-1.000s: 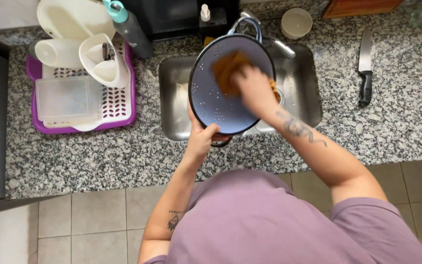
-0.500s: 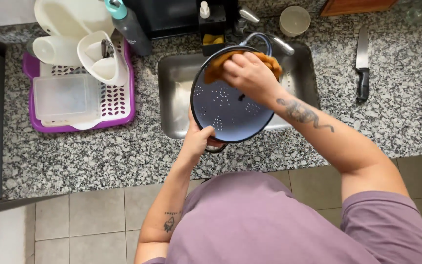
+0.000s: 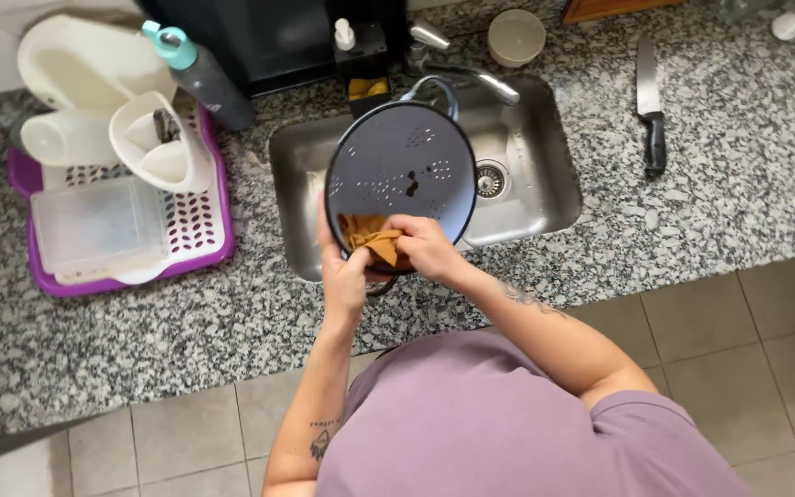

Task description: Cleaning and drying various kitchen items and wiping the sink area with a cloth

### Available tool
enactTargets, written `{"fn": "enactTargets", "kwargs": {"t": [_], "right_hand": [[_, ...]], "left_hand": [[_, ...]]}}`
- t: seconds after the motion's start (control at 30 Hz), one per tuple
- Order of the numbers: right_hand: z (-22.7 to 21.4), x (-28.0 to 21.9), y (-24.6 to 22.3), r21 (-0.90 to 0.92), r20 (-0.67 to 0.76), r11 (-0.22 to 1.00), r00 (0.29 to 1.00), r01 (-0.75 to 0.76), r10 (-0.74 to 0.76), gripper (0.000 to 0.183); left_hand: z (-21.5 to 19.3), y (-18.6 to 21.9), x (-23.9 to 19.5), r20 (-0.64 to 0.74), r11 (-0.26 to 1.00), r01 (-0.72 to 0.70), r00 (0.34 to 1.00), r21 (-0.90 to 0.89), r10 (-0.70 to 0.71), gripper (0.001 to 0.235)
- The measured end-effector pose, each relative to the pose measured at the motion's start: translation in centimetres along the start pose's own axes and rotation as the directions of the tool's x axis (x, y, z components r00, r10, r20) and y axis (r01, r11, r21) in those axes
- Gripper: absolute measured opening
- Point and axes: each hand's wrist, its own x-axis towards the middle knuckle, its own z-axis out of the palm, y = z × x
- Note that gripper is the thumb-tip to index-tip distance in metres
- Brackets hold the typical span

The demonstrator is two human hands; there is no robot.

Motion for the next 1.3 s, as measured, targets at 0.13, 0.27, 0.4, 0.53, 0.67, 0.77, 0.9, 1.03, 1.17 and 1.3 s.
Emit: {"fn": "enactTargets", "kwargs": {"t": [0.13, 0.27, 0.4, 0.53, 0.67, 0.77, 0.9, 1.03, 1.17, 1.3], "right_hand": [[-4.4, -3.6, 2.0, 0.319, -0.034, 0.946, 0.996, -0.066, 0.081, 0.026], [-8.3, -6.8, 7.8, 0.06, -0.017, 0.996, 0.998, 0.059, -0.058, 0.029], [-8.3, -8.9, 5.1, 0.237, 0.021, 0.931, 0.96, -0.277, 0.28, 0.049], [-9.1, -10.9, 10.3, 0.708, -0.119, 0.608, 0.788, -0.359, 0.604, 0.047], [-12.8, -13.3, 17.3, 0.761, -0.341, 0.594, 0.618, -0.26, 0.708, 0.029], [-16.7, -13.0, 15.4, 0.712, -0.439, 0.64, 0.529, -0.288, 0.726, 0.028], [-20.9, -11.0, 14.7, 0.774, -0.42, 0.588, 0.505, -0.235, 0.754, 0.029], [-24.0, -9.0, 17.1, 0.851, -0.355, 0.494, 0.499, -0.178, 0.791, 0.028], [-25.9, -7.0, 20.4, 0.876, -0.316, 0.449, 0.495, -0.176, 0.81, 0.027], [-27.4, -5.4, 24.2, 0.884, -0.339, 0.456, 0.526, -0.105, 0.78, 0.02]], "left_hand": [[-0.6, -0.3, -0.9, -0.052, 0.995, -0.029, 0.998, 0.092, 0.034, 0.096], [0.1, -0.2, -0.6, -0.078, 0.997, 0.039, 0.996, 0.059, -0.035, 0.097], [3.6, -2.6, -0.9, -0.033, 0.994, 0.106, 0.994, -0.033, -0.108, 0.096], [8.5, -2.1, -1.0, 0.367, 0.994, 0.032, 0.928, 0.103, -0.068, 0.092], [11.2, -1.9, -0.4, 0.558, 0.966, 0.127, 0.795, 0.227, -0.236, 0.09], [11.1, -2.4, 0.4, 0.534, 0.958, 0.121, 0.809, 0.26, -0.246, 0.086], [9.3, -2.7, 0.3, 0.45, 0.925, 0.159, 0.837, 0.344, -0.311, 0.081], [6.6, -4.7, -0.3, 0.344, 0.905, 0.243, 0.865, 0.348, -0.364, 0.078], [5.1, -4.8, -1.2, 0.223, 0.863, 0.344, 0.869, 0.37, -0.442, 0.076], [3.9, -5.6, -2.1, 0.16, 0.868, 0.36, 0.888, 0.342, -0.431, 0.073]]}}
